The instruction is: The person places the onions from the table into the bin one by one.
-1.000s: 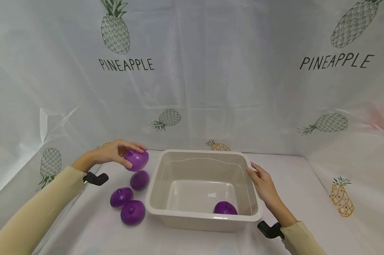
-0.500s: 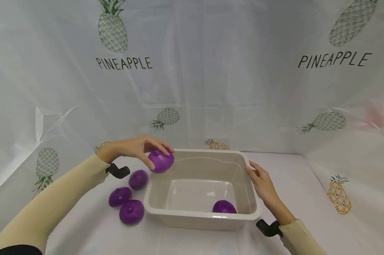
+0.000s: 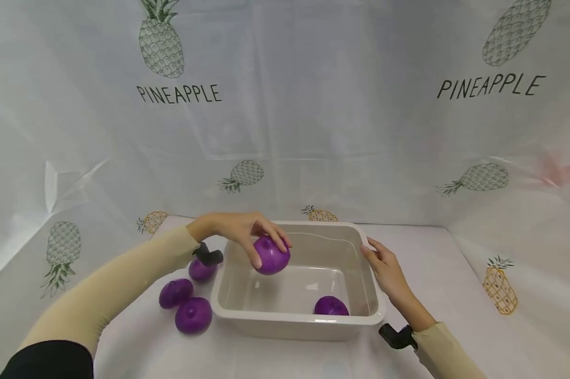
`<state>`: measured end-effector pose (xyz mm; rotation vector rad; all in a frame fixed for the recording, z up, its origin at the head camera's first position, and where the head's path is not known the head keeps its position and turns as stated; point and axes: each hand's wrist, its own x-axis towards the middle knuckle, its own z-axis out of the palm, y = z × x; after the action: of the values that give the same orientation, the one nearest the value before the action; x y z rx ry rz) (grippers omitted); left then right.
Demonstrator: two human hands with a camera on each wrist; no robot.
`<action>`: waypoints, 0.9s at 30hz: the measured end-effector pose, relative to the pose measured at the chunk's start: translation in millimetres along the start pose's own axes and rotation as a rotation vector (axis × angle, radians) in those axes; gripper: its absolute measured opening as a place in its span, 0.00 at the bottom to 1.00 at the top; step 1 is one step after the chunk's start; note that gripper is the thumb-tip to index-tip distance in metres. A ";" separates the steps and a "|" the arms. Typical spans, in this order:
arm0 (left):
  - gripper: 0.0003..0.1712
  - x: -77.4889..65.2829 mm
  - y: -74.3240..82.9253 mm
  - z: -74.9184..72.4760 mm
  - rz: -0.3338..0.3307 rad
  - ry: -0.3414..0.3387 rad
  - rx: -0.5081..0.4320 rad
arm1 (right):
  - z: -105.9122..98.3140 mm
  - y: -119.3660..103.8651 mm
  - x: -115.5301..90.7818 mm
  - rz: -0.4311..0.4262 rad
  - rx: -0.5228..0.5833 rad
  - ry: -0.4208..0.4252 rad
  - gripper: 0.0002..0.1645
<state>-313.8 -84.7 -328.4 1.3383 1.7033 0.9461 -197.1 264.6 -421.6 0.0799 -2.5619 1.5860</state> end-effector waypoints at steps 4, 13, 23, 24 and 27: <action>0.30 19.9 -3.5 6.4 -0.001 -0.066 0.007 | -0.1 -0.2 0.2 0.004 -0.001 0.000 0.33; 0.31 55.5 -17.2 25.5 -0.025 -0.195 -0.019 | 1.0 1.2 3.0 0.005 0.000 -0.004 0.34; 0.30 81.6 -29.2 46.6 -0.076 -0.291 -0.004 | -0.2 2.1 4.0 -0.027 -0.015 0.006 0.32; 0.30 83.5 -30.4 48.2 -0.082 -0.299 -0.002 | -0.5 1.9 3.9 -0.029 -0.015 0.005 0.32; 0.29 89.1 -36.2 52.6 -0.091 -0.330 0.017 | -1.4 1.7 3.2 -0.025 -0.006 0.001 0.33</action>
<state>-296.5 1.2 -394.2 1.3332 1.5066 0.6207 -200.3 266.7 -422.0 0.1105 -2.5543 1.5687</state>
